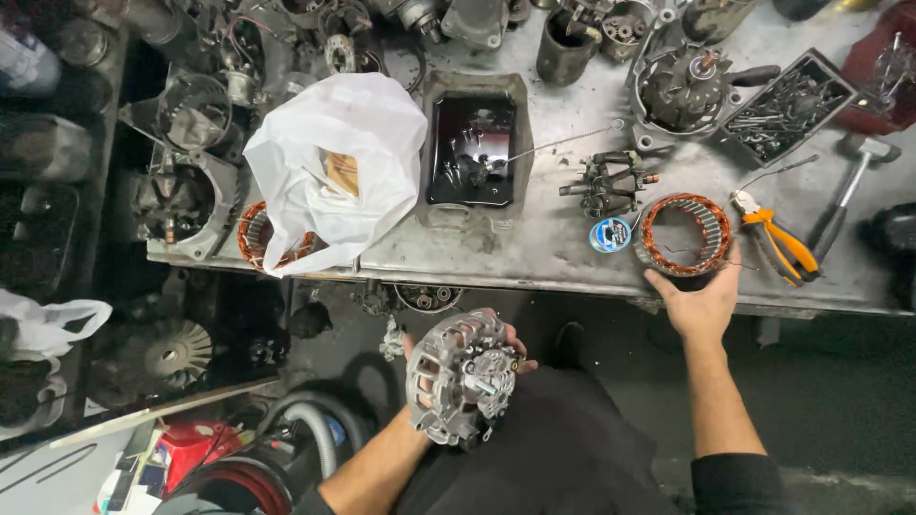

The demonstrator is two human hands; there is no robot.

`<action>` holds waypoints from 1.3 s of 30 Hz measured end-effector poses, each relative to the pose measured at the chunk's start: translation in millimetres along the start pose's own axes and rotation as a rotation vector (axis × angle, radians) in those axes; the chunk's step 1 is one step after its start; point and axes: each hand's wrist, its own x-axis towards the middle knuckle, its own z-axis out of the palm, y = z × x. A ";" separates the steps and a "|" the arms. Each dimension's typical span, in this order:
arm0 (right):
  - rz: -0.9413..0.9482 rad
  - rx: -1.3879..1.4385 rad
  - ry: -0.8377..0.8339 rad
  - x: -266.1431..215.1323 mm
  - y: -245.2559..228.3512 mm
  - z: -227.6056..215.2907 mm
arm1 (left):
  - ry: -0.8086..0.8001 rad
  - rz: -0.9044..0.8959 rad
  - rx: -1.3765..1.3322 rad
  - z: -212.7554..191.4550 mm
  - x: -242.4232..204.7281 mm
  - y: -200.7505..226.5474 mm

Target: The person handles a motor stator and rotor, placing the rotor on a workbench. They then pick up a small metal ring and fit it onto the stator, rotating and adjusting it by hand. Finally, they use a heat gun to apply heat to the stator assembly.

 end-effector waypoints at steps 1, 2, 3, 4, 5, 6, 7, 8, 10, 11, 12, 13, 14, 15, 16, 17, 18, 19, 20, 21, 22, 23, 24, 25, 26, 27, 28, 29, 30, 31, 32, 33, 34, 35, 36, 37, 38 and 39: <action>-0.032 -0.021 0.002 -1.5 3.2 -0.5 | 0.006 -0.005 -0.013 0.0 -1.4 -0.5; -0.066 -0.040 0.004 -1.8 6.3 -0.2 | 0.012 -0.008 -0.025 -0.1 -2.4 -0.8; -0.067 -0.041 -0.001 -2.2 5.7 -1.1 | 0.014 -0.004 -0.027 -0.1 -3.6 -1.5; -0.080 -0.071 0.002 -1.7 4.8 -1.2 | -0.001 0.001 -0.034 -0.1 -4.2 -1.6; -0.093 -0.101 0.004 -1.2 3.9 -1.4 | -0.017 0.006 -0.040 -0.1 -4.9 -1.6; -0.095 -0.099 -0.003 -1.3 2.9 -0.8 | -0.014 0.012 -0.040 0.8 -6.4 -2.0; -0.079 -0.104 -0.006 -1.5 2.0 -0.4 | -0.013 0.015 -0.031 1.7 -8.1 -2.5; -0.063 -0.109 -0.010 -1.4 1.2 -0.3 | -0.011 0.017 -0.022 2.7 -9.4 -3.1; -0.072 -0.113 -0.012 -2.1 10.7 0.5 | -0.002 0.027 -0.046 4.1 -10.7 -5.8; -0.080 -0.119 -0.008 -1.8 15.3 1.0 | 0.004 0.032 -0.069 4.8 -10.9 -7.0; -0.081 -0.117 -0.011 -2.3 17.5 1.9 | 0.006 0.035 -0.068 5.5 -11.9 -7.1; -0.086 -0.128 -0.009 -2.6 19.8 2.7 | 0.020 0.030 -0.077 6.3 -12.8 -7.4; -0.092 -0.140 -0.005 -2.9 22.2 2.8 | 0.033 0.023 -0.087 7.0 -13.3 -7.9; -0.093 -0.139 -0.006 -2.7 21.1 2.6 | 0.033 0.025 -0.086 7.9 -13.5 -7.9; -0.090 -0.143 -0.007 -2.7 20.1 2.1 | 0.025 0.025 -0.083 8.9 -13.3 -7.6; -0.088 -0.148 -0.007 -2.7 19.3 1.5 | 0.017 0.025 -0.079 9.9 -13.1 -7.5; -0.088 -0.147 -0.008 -3.0 19.5 1.3 | 0.018 0.025 -0.078 10.5 -13.7 -8.0; -0.096 -0.156 -0.008 -3.3 19.8 1.2 | 0.018 0.022 -0.070 11.1 -14.2 -8.5; -0.104 -0.165 -0.008 -3.2 19.6 1.4 | 0.018 0.018 -0.062 11.8 -14.6 -8.4; -0.104 -0.164 -0.008 -2.8 18.0 1.6 | 0.018 0.019 -0.061 13.0 -15.0 -8.5; -0.102 -0.173 -0.008 -3.0 16.9 1.4 | 0.034 0.018 -0.069 14.1 -16.0 -9.3; -0.100 -0.181 -0.009 -3.2 15.9 1.2 | 0.051 0.017 -0.077 15.1 -17.0 -10.1; -0.100 -0.180 -0.010 -2.9 14.0 1.2 | 0.052 0.017 -0.077 15.8 -16.9 -10.3; -0.087 -0.175 -0.014 -2.4 12.2 1.2 | 0.044 0.021 -0.089 16.4 -16.8 -10.3; -0.073 -0.171 -0.018 -2.5 10.6 0.8 | 0.036 0.024 -0.101 16.8 -16.9 -10.7; -0.072 -0.171 -0.019 -3.2 12.6 1.3 | 0.038 0.024 -0.101 17.0 -17.6 -10.7; -0.069 -0.173 -0.020 -3.5 14.6 1.6 | 0.033 0.021 -0.121 17.2 -17.9 -10.7; -0.066 -0.174 -0.020 -3.7 16.4 1.9 | 0.028 0.017 -0.140 17.5 -18.2 -10.6; -0.067 -0.174 -0.021 -3.4 19.3 2.7 | 0.027 0.018 -0.140 16.4 -19.1 -11.0; -0.076 -0.187 -0.017 -3.2 22.0 3.5 | 0.038 0.017 -0.094 15.2 -20.1 -11.3; -0.084 -0.201 -0.015 -3.5 24.9 4.1 | 0.049 0.016 -0.050 14.2 -21.7 -12.0; -0.085 -0.201 -0.017 -4.7 24.9 4.1 | 0.050 0.018 -0.050 13.6 -22.5 -12.8; -0.087 -0.206 -0.015 -5.0 24.8 4.3 | 0.040 0.027 -0.046 12.9 -22.5 -13.2; -0.089 -0.212 -0.013 -5.2 24.6 4.6 | 0.031 0.036 -0.041 12.4 -22.5 -13.5; -0.092 -0.211 -0.013 -5.3 25.9 5.1 | 0.029 0.038 -0.040 13.0 -23.1 -13.6; -0.088 -0.214 -0.012 -5.5 27.1 5.6 | 0.028 0.048 -0.037 13.7 -23.7 -13.8; -0.084 -0.218 -0.011 -5.5 28.3 5.9 | 0.028 0.057 -0.035 14.5 -24.3 -14.0; -0.087 -0.217 -0.011 -5.2 30.2 6.3 | 0.026 0.059 -0.034 14.7 -24.7 -14.0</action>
